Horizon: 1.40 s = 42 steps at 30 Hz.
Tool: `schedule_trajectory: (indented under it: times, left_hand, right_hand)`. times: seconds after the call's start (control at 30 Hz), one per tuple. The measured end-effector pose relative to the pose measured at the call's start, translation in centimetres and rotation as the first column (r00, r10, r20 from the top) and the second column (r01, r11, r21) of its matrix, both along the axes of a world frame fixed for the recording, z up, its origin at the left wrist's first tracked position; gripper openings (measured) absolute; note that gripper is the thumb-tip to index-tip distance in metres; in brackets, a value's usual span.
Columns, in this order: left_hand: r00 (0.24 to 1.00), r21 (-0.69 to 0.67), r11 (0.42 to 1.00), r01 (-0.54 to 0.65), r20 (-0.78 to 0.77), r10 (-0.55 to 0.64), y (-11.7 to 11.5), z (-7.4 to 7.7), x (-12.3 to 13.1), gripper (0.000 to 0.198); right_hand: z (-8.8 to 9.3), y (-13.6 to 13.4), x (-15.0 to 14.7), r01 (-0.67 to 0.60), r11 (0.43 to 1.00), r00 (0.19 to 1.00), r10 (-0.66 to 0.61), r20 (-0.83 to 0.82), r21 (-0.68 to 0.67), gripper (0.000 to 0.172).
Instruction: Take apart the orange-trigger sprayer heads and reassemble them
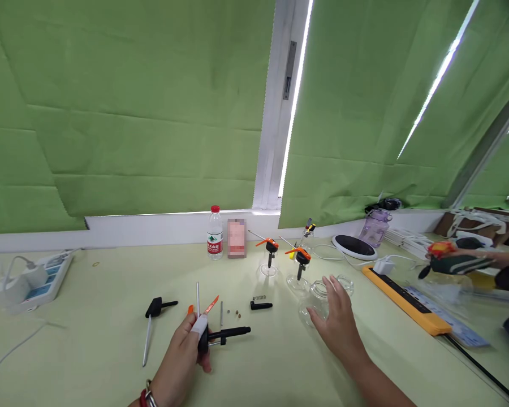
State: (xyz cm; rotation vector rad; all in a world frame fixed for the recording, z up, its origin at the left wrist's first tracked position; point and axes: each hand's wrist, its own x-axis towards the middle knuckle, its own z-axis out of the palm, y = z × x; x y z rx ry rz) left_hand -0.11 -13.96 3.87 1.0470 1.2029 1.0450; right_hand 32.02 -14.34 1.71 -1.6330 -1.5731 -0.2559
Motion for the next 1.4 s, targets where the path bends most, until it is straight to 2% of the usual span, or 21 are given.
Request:
schedule_trajectory:
  times: [0.03,0.1,0.13,0.17,0.23,0.3,0.37,0.43,0.47,0.5,0.57,0.6,0.63,0.67,0.77,0.83,0.93,1.07,1.2,1.3,1.4]
  left_hand:
    - [1.000,-0.004,1.000,0.001,-0.004,-0.001,-0.1,0.1,0.1,0.032]
    - [1.000,-0.009,1.000,0.024,-0.009,-0.024,-0.4,0.4,0.4,0.033]
    - [0.999,-0.011,0.999,0.042,-0.008,-0.042,-0.7,0.7,0.6,0.035]
    - [0.998,-0.017,0.998,0.065,-0.003,-0.065,-1.1,1.0,0.9,0.036]
    - [0.995,-0.035,0.995,0.094,0.011,-0.094,-1.9,1.8,1.4,0.037]
    - [0.995,-0.039,0.994,0.102,0.013,-0.101,-2.7,2.5,1.5,0.040]
    - [1.000,0.086,0.996,0.025,0.006,-0.026,-3.3,3.1,1.2,0.047]
    - [0.997,0.284,0.957,-0.063,-0.017,0.071,-3.6,3.5,0.8,0.061]
    - [0.995,0.366,0.928,-0.068,-0.049,0.092,-3.7,3.6,0.6,0.065]
    - [0.991,0.419,0.907,-0.047,-0.097,0.097,-3.6,3.5,0.4,0.065]
    - [0.973,0.434,0.899,0.064,-0.227,0.040,-3.4,3.1,0.5,0.049]
    - [0.958,0.410,0.904,0.123,-0.286,-0.001,-3.2,2.6,0.6,0.036]
    - [0.942,0.372,0.911,0.179,-0.331,-0.050,-2.8,2.1,0.8,0.024]
    - [0.928,0.331,0.917,0.223,-0.360,-0.096,-2.5,1.4,0.9,0.017]
    - [0.906,0.197,0.947,0.253,-0.392,-0.160,-1.2,-0.7,1.1,0.027]
    - [0.886,0.164,0.958,0.235,-0.441,-0.142,-0.5,-1.8,1.0,0.031]
    - [0.853,0.173,0.958,0.227,-0.511,-0.109,-0.1,-2.5,0.9,0.032]
    - [0.855,0.219,0.952,0.212,-0.514,-0.072,-0.1,-2.2,1.1,0.029]
    - [0.857,0.208,0.958,0.199,-0.511,-0.067,0.3,-2.0,1.3,0.028]
    - [0.826,0.176,0.957,0.229,-0.555,-0.095,0.7,-2.3,1.3,0.034]
    - [0.776,0.145,0.953,0.267,-0.618,-0.123,0.9,-2.5,1.3,0.038]
  right_hand:
    - [0.2,-0.4,-0.8,-0.029,0.998,0.997,0.025,0.072,0.057,0.061]
    - [0.6,-1.4,-3.2,-0.227,0.972,0.951,0.209,0.227,0.058,0.057]
    - [0.7,-2.0,-4.7,-0.362,0.932,0.886,0.344,0.311,0.002,0.055]
    - [0.8,-2.5,-6.1,-0.495,0.866,0.788,0.481,0.384,-0.069,0.052]
    - [0.9,-3.1,-8.8,-0.655,0.734,0.617,0.657,0.432,-0.181,0.047]
    - [1.2,-3.4,-10.5,-0.719,0.664,0.574,0.733,0.364,-0.206,0.044]
    - [2.1,-3.2,-11.1,-0.720,0.668,0.643,0.744,0.181,-0.188,0.041]
    - [3.3,-2.8,-10.9,-0.701,0.687,0.712,0.692,-0.118,-0.192,0.035]
    - [3.8,-2.5,-10.6,-0.706,0.671,0.706,0.645,-0.291,-0.226,0.032]
    - [4.2,-2.2,-10.4,-0.737,0.615,0.667,0.594,-0.451,-0.279,0.031]
    - [4.3,-1.5,-10.0,-0.808,0.466,0.570,0.460,-0.681,-0.361,0.033]
    - [4.0,-1.2,-9.9,-0.827,0.412,0.540,0.396,-0.743,-0.382,0.035]
    - [3.4,-0.8,-9.9,-0.833,0.391,0.526,0.343,-0.778,-0.391,0.034]
    - [2.7,-0.4,-10.0,-0.825,0.405,0.530,0.308,-0.791,-0.395,0.032]
    - [0.2,0.6,-10.3,-0.765,0.512,0.592,0.319,-0.740,-0.392,0.025]
    - [-1.2,1.3,-10.6,-0.735,0.540,0.633,0.332,-0.699,-0.409,0.022]
    - [-2.4,2.2,-11.1,-0.729,0.552,0.632,0.317,-0.707,-0.405,0.019]
    - [-2.7,3.1,-12.3,-0.749,0.569,0.594,0.348,-0.725,-0.340,0.022]
    - [-2.3,3.2,-13.3,-0.744,0.581,0.606,0.378,-0.700,-0.330,0.029]
    - [-1.8,3.2,-13.5,-0.731,0.560,0.640,0.368,-0.674,-0.389,0.025]
    - [-1.5,3.2,-13.3,-0.747,0.542,0.631,0.396,-0.667,-0.385,0.020]
